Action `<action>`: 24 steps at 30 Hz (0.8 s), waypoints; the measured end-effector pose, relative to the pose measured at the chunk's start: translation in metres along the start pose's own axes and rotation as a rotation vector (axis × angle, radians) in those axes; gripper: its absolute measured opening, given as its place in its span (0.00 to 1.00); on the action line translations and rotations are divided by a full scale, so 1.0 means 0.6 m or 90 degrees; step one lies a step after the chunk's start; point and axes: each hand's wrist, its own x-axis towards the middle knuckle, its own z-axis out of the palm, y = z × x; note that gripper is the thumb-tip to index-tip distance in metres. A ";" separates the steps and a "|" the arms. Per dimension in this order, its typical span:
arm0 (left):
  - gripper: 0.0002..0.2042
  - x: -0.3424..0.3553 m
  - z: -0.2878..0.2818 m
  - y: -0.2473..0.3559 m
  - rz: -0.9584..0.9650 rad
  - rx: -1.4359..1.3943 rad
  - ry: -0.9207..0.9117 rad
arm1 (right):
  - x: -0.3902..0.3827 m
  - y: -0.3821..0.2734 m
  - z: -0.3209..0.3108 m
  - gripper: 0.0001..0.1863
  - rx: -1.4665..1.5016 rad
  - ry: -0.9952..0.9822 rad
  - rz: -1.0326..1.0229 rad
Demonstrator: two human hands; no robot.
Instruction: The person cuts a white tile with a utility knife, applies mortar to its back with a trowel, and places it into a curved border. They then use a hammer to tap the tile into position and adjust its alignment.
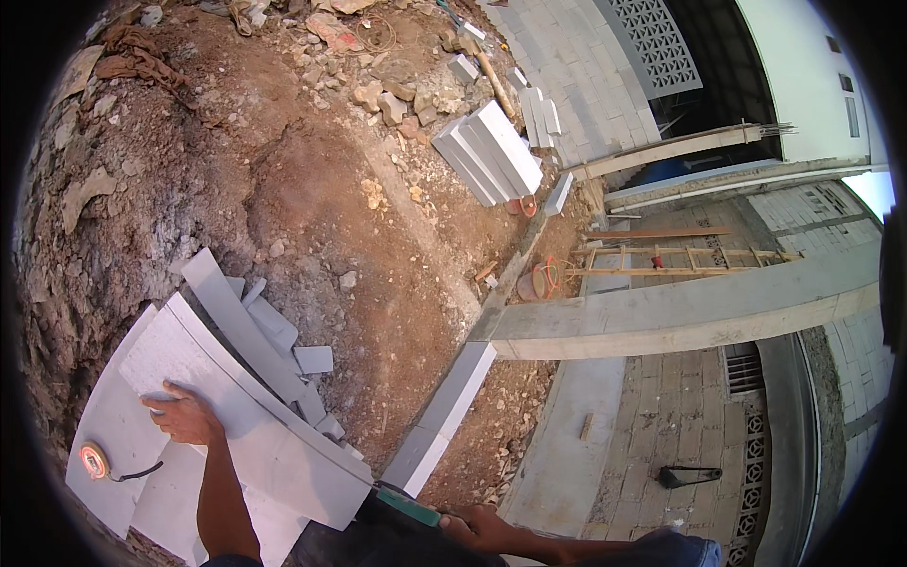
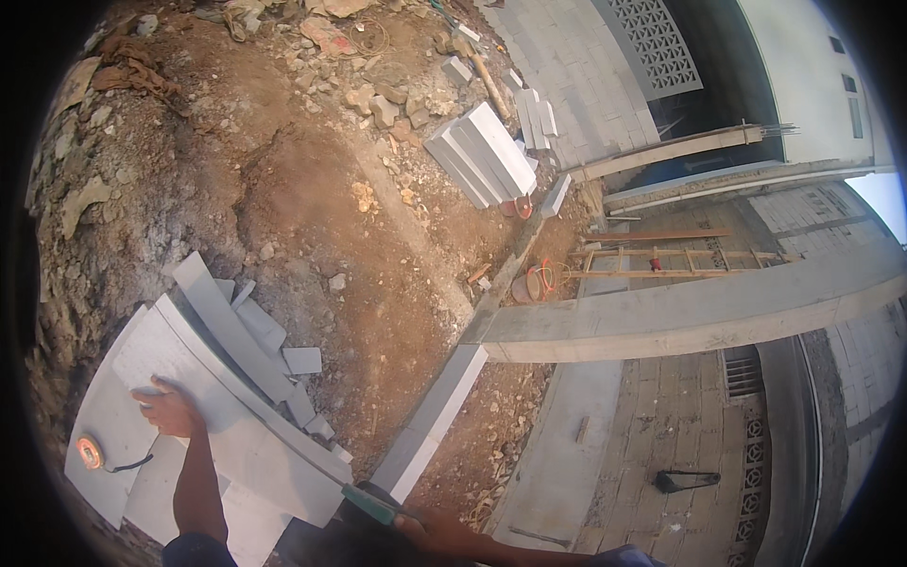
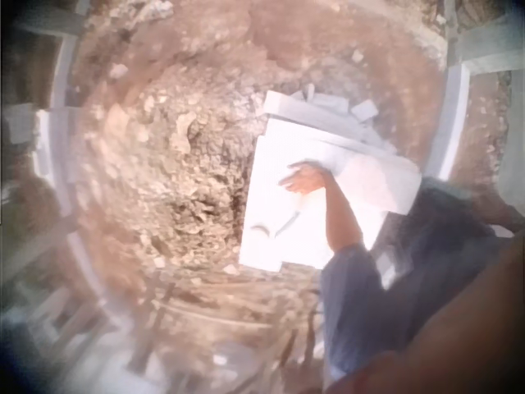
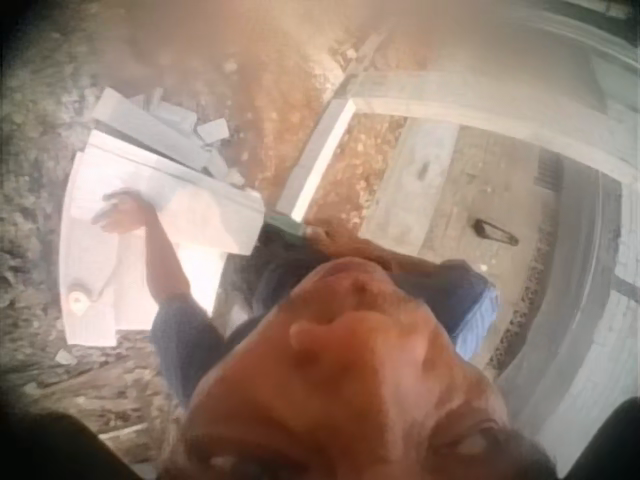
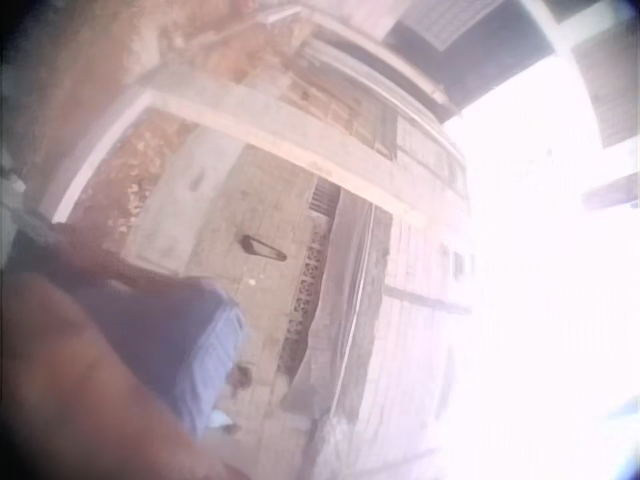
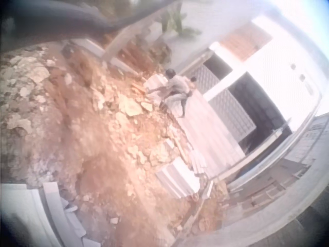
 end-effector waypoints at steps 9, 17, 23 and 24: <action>0.35 0.026 0.012 -0.021 0.005 0.007 0.018 | 0.139 0.018 0.089 0.26 0.022 -0.105 0.177; 0.36 -0.029 0.009 0.002 0.052 -0.010 -0.011 | 0.250 0.138 0.171 0.24 0.001 0.013 0.019; 0.36 0.023 0.026 -0.015 0.012 -0.003 0.023 | 0.073 0.054 0.050 0.24 -0.010 -0.150 0.183; 0.36 0.022 0.016 -0.023 -0.010 -0.023 -0.014 | 0.009 0.013 0.001 0.24 -0.020 -0.140 0.193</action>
